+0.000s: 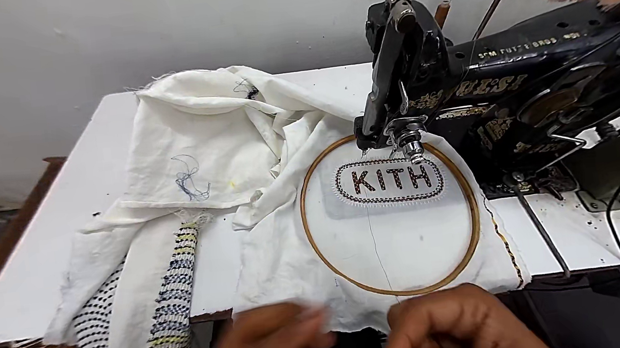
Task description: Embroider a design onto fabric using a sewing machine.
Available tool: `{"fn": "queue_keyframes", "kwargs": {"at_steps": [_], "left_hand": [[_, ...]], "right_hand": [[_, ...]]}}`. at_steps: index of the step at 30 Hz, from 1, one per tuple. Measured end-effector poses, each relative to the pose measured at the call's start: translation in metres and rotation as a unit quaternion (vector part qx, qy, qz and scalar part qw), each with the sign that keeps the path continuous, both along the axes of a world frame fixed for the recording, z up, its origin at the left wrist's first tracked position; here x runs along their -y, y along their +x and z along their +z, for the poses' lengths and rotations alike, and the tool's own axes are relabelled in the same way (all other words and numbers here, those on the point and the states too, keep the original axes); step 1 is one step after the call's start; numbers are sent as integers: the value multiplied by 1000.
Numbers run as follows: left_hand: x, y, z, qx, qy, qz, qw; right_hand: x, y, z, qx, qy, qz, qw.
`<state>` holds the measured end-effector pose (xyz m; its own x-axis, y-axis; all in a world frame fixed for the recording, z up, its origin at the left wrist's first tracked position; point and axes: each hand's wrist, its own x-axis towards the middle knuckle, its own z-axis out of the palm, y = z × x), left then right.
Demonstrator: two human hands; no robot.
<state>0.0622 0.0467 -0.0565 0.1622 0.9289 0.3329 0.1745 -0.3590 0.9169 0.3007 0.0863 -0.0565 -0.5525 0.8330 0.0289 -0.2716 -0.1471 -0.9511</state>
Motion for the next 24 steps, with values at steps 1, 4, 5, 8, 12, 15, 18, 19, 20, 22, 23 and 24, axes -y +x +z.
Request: {"fn": "queue_keyframes", "kwargs": {"at_steps": [1,4,5,8,12,15,18,19,20,22,23,24], "left_hand": [[-7,20,-11,65,-24,-54,996],[-18,50,-34,188,-32,-66,979],[-20,55,-38,213,-28,-56,975],[-23,68,-47,279,-33,-47,959],[-32,78,-45,287,-26,-34,957],[-47,79,-41,228,-14,-31,973],[-88,66,-37,98,7,-24,995],[-111,59,-36,29,33,-20,999],[-136,52,-33,-60,62,-13,996],[-189,38,-25,-249,87,-17,965],[-212,34,-23,-315,89,-29,944],[-233,30,-24,-353,89,-40,931]], "right_hand": [[-1,-2,-4,-4,-14,-4,1000],[-3,-1,-13,-13,-36,-23,999],[-3,1,-17,-20,-44,-27,998],[-6,8,-23,-38,-53,-36,997],[-14,16,-29,-43,-34,-17,998],[-27,25,-29,1,17,-4,1000],[-57,32,-24,140,91,-47,985],[-73,33,-24,186,116,-75,973],[-92,34,-26,233,139,-101,957],[-133,37,-35,335,189,-160,909],[-152,38,-41,373,207,-187,885],[-166,37,-46,400,225,-205,864]]}}
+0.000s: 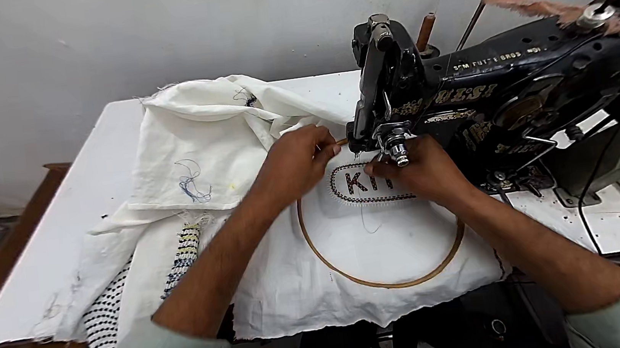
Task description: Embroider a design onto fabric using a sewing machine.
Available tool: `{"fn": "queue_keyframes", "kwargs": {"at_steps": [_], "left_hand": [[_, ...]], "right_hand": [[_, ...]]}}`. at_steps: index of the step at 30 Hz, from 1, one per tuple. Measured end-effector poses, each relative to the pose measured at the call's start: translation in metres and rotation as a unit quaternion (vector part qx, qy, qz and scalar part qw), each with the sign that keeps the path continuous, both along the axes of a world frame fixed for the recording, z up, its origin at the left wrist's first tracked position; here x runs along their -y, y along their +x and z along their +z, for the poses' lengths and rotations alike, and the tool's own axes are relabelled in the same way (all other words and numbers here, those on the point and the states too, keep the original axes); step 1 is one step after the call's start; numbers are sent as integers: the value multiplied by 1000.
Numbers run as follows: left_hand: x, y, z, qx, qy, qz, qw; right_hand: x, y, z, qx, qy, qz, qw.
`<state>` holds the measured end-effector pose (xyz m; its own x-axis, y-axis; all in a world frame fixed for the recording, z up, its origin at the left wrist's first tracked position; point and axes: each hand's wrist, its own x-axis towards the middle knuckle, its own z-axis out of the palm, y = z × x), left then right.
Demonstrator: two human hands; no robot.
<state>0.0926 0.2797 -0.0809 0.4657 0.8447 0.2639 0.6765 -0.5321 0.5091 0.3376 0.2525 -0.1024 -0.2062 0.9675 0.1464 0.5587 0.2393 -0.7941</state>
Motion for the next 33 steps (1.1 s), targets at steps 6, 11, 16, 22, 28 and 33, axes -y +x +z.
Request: {"fn": "queue_keyframes", "kwargs": {"at_steps": [6,11,16,22,28,33], "left_hand": [[-45,-2,-43,81,-36,42,995],[-41,-1,-45,49,4,28,998],[-41,2,-43,26,20,25,999],[-40,3,-44,18,40,26,999],[-39,3,-45,11,47,27,998],[-39,3,-44,9,44,24,999]], "right_hand": [[-23,-16,-35,43,63,-20,997],[-23,-13,-42,24,82,-12,996],[-23,-13,-43,9,80,-12,997],[-24,-14,-43,13,71,-9,997],[-24,-15,-41,17,68,-10,997],[-23,-16,-39,14,70,-9,997]]}}
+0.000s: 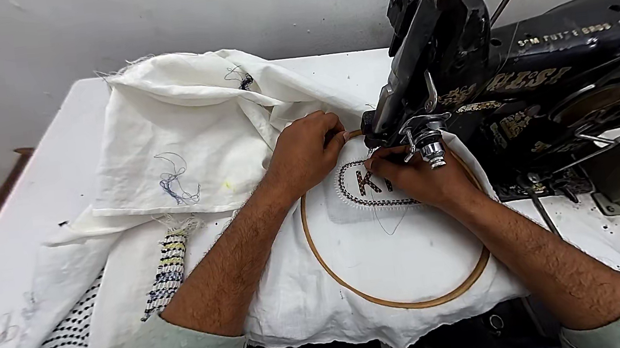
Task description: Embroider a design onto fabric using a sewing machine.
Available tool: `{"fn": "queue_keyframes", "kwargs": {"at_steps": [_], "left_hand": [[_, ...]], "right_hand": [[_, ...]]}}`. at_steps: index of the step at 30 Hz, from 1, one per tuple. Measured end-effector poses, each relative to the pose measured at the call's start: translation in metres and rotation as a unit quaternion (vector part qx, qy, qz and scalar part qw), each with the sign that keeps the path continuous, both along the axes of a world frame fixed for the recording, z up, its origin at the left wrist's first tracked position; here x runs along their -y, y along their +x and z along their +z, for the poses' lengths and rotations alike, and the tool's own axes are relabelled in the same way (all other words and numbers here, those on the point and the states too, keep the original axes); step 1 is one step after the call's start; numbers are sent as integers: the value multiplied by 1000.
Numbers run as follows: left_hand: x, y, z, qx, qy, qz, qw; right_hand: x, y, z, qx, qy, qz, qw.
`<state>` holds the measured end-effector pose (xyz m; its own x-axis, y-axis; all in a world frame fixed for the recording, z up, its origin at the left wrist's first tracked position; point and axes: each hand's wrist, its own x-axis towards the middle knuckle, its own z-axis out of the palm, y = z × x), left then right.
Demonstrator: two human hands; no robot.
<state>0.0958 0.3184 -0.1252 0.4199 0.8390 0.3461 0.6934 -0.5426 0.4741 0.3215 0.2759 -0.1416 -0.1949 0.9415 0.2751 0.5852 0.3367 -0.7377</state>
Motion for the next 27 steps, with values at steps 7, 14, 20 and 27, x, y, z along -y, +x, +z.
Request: {"fn": "queue_keyframes", "kwargs": {"at_steps": [7,14,20,27], "left_hand": [[1,0,0,-5,7,0,1000],[0,0,0,-7,9,-4,1000],[1,1,1,-11,9,-2,1000],[2,1,2,-13,8,-4,1000]], "right_hand": [[-2,1,-1,15,3,1,1000],[-3,1,0,13,-2,4,1000],[-4,0,1,19,2,-3,1000],[-3,-1,1,12,-5,-7,1000]]}}
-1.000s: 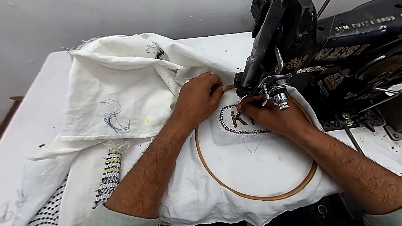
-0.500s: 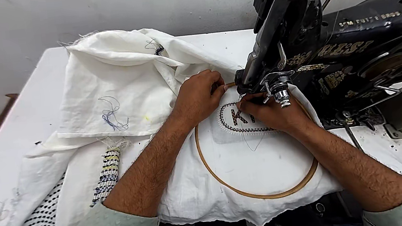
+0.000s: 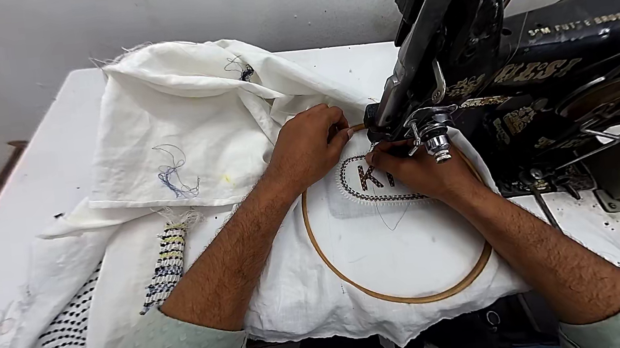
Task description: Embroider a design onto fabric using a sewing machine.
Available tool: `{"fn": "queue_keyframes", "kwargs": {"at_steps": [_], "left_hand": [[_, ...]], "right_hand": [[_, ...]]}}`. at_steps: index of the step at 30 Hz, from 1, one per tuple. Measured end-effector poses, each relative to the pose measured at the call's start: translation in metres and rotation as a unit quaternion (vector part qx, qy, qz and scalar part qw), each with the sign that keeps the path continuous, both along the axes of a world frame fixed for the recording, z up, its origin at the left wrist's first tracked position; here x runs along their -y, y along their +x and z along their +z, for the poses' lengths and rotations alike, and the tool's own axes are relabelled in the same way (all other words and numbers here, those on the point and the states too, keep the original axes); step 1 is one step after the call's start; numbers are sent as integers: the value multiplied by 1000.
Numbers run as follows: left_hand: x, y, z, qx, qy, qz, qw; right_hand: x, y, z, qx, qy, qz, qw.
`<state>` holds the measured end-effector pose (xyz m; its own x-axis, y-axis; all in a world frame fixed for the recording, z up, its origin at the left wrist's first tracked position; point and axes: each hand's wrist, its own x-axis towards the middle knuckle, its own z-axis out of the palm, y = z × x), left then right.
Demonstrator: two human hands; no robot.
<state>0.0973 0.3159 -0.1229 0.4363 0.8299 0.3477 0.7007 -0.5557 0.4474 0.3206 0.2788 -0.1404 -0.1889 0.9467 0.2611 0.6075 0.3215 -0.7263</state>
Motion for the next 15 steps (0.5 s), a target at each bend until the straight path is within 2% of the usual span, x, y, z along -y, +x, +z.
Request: {"fn": "queue_keyframes", "kwargs": {"at_steps": [15], "left_hand": [[0,1,0,-2,1,-2,1000]], "right_hand": [[2,0,1,2,-11,0,1000]]}}
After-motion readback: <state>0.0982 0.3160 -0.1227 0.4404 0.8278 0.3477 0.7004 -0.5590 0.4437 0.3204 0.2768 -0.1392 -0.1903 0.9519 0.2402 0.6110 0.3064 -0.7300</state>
